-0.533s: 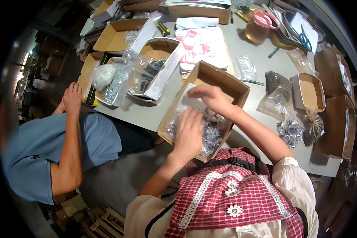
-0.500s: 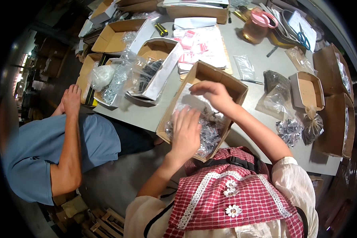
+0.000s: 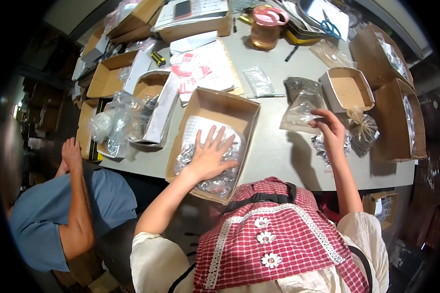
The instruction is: The person picks up small metal hardware components from a box, places them into small plastic bags, and then puts the bags into a larger cardboard box on a table.
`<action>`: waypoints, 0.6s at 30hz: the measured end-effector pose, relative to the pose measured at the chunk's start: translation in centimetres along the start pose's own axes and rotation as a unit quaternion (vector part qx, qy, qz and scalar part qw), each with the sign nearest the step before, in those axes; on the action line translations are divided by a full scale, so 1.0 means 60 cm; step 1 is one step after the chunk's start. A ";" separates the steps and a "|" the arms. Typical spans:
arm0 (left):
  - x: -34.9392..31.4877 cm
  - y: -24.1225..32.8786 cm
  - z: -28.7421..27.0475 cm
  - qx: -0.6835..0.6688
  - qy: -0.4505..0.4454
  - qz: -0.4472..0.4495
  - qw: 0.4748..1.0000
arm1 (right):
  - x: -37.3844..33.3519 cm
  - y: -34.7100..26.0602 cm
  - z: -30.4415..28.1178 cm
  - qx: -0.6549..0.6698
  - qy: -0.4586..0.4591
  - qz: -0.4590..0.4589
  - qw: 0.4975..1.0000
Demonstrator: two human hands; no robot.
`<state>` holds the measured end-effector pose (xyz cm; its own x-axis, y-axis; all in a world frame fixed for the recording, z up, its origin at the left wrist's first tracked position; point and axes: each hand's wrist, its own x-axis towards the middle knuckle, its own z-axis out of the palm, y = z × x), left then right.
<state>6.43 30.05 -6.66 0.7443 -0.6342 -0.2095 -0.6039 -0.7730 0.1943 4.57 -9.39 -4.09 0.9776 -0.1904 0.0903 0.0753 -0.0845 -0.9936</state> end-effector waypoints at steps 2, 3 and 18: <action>0.017 -0.002 -0.013 -0.016 -0.009 0.001 1.000 | -0.037 0.016 -0.076 -0.107 0.078 -0.036 0.991; 0.028 -0.008 -0.012 -0.022 -0.010 -0.026 0.999 | -0.053 0.035 -0.114 -0.135 0.120 -0.060 0.982; 0.132 -0.082 -0.088 -0.055 0.027 0.089 0.994 | -0.083 0.097 -0.161 -0.429 0.082 0.038 0.899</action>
<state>16.83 28.94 -4.25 0.6445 -0.7566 -0.1102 -0.6948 -0.6397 0.3286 -1.76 -18.36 -9.69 0.9262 -0.3626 0.1029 -0.2387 -0.7756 -0.5844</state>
